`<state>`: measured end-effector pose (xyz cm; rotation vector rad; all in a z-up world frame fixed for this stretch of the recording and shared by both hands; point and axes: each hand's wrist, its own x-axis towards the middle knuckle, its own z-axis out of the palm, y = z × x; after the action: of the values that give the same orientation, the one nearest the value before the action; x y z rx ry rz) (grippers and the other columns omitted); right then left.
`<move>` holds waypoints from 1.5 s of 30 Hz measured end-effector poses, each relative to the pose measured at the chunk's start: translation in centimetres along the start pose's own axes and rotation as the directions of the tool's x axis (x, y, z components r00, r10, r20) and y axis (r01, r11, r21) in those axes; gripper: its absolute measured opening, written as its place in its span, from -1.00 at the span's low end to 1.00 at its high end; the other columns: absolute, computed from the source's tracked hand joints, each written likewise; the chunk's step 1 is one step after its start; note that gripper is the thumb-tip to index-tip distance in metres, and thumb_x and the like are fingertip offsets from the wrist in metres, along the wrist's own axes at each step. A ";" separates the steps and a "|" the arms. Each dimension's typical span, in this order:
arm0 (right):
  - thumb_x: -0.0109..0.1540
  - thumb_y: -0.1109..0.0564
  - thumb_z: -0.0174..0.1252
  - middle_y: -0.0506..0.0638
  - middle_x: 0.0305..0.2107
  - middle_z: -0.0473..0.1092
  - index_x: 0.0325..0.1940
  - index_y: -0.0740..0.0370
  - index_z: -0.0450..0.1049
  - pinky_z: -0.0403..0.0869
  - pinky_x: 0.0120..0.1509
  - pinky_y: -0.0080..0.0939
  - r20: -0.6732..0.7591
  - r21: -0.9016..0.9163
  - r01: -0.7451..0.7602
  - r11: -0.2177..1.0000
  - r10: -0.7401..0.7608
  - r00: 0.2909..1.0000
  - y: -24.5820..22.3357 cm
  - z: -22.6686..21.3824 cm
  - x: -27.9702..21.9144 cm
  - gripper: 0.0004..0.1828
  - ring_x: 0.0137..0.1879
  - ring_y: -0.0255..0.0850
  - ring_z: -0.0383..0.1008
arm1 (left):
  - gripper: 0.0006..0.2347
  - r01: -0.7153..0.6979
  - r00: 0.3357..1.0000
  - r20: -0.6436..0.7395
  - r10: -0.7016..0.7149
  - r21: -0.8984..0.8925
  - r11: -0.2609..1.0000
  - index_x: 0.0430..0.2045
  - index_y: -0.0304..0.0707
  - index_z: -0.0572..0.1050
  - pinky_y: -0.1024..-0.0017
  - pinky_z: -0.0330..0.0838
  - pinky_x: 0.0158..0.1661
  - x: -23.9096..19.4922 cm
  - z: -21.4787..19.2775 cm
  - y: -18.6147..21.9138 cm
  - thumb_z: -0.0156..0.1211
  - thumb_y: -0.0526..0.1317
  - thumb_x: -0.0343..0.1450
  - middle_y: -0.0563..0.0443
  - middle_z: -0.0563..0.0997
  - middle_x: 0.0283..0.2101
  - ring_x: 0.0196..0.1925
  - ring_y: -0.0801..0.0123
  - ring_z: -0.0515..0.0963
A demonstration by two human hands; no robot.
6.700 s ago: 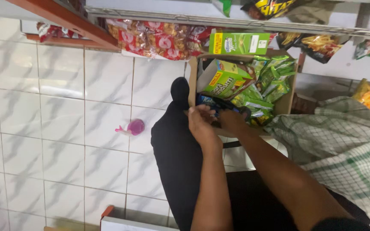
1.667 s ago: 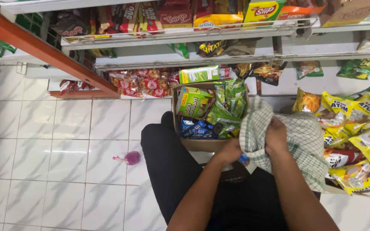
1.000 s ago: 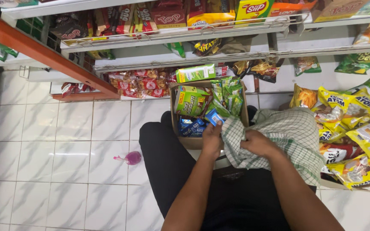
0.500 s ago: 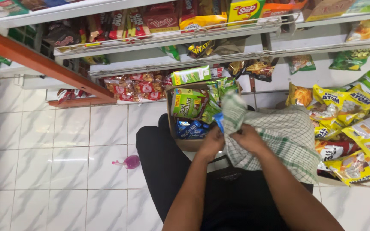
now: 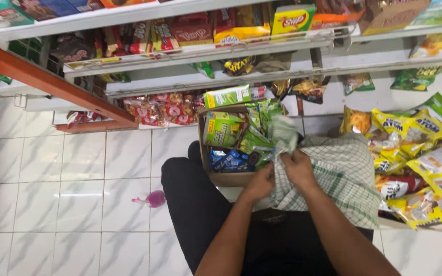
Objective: The person sits on the floor in front of a store shelf and wipes blue snack packages with a cloth. They then place the packages onto the shelf, arranging them neatly among other items.
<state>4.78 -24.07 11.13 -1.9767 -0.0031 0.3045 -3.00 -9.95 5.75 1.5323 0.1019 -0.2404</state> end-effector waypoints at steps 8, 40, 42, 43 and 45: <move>0.24 0.18 0.09 0.04 -0.29 0.54 -0.14 0.35 0.55 0.45 -0.11 -0.26 0.213 0.354 -0.234 0.905 0.166 0.963 0.7 -1.2 1.1 -0.78 -0.22 -0.24 0.49 | -0.68 0.184 0.949 -0.105 -0.297 -0.579 0.794 0.04 -0.39 0.51 0.32 0.47 -0.03 1.1 0.8 1.2 0.01 -0.10 0.57 -0.14 0.62 -0.06 -0.05 0.27 0.57; 0.31 0.12 0.14 0.03 -0.56 0.43 -0.48 0.34 0.44 0.34 -0.44 -0.18 0.063 0.489 -0.271 0.829 0.276 0.959 -0.5 -0.9 0.7 -0.69 -0.51 -0.27 0.36 | -0.67 0.424 0.906 0.129 -0.404 -0.300 0.855 -0.10 -0.33 0.57 0.37 0.46 -0.07 -0.1 1.5 3.1 0.00 -0.03 0.56 -0.02 0.66 -0.17 -0.16 0.37 0.59; 0.36 0.09 0.19 0.06 -0.62 0.34 -0.58 0.39 0.36 0.25 -0.50 -0.11 -0.069 0.439 -0.220 0.871 0.277 0.958 1.0 -1.2 1.7 -0.53 -0.56 -0.24 0.24 | -0.70 0.389 0.918 0.193 -0.346 -0.275 0.879 -0.09 -0.36 0.59 0.41 0.44 -0.05 -0.3 2.1 2.9 0.06 -0.08 0.54 0.02 0.67 -0.16 -0.15 0.39 0.59; 0.38 0.09 0.21 0.06 -0.64 0.30 -0.60 0.40 0.32 0.23 -0.50 -0.09 -0.125 0.395 -0.194 0.898 0.262 0.957 1.6 -1.4 1.9 -0.49 -0.57 -0.23 0.20 | -0.73 0.367 0.927 0.201 -0.316 -0.318 0.874 -0.08 -0.34 0.58 0.37 0.44 -0.08 -0.5 2.0 2.6 0.10 -0.10 0.54 0.03 0.64 -0.17 -0.16 0.40 0.57; 0.36 0.10 0.22 0.04 -0.66 0.28 -0.63 0.38 0.30 0.23 -0.51 -0.10 -0.162 0.389 -0.162 0.907 0.241 0.957 2.0 -1.9 1.8 -0.49 -0.59 -0.25 0.18 | -0.78 0.329 0.939 0.236 -0.252 -0.392 0.859 -0.07 -0.32 0.57 0.31 0.44 -0.15 -0.8 1.5 2.2 0.17 -0.15 0.53 0.06 0.60 -0.21 -0.19 0.41 0.53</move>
<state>6.68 -26.40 9.67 -1.6200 0.3725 0.2133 -3.38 -11.35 8.14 1.0458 0.2320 -0.5599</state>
